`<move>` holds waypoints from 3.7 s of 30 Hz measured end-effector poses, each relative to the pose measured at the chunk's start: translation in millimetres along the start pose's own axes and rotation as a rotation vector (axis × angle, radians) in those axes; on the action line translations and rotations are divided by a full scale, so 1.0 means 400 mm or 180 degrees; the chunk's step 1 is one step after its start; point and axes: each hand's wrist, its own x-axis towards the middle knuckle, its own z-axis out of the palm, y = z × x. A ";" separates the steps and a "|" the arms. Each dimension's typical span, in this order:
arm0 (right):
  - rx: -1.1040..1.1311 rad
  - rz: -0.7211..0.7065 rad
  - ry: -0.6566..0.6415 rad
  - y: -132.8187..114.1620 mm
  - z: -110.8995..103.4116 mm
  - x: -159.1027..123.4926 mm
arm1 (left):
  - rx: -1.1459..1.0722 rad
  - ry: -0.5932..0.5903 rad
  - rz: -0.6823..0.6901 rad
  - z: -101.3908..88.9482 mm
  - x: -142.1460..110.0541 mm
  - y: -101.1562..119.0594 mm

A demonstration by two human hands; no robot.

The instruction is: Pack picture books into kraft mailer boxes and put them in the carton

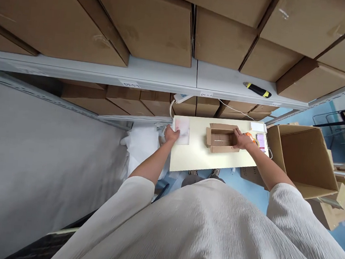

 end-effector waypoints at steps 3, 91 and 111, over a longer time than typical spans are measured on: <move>0.0063 0.0006 -0.0007 -0.002 -0.005 -0.005 | 0.0016 -0.0145 -0.0098 0.016 0.009 0.001; 0.3653 -0.0026 0.1133 0.066 0.067 -0.029 | 0.0102 -0.1215 0.2156 0.091 -0.410 0.257; 0.3123 0.0318 0.1278 0.049 0.032 0.009 | 0.0513 -0.0762 0.1932 0.132 -0.340 0.287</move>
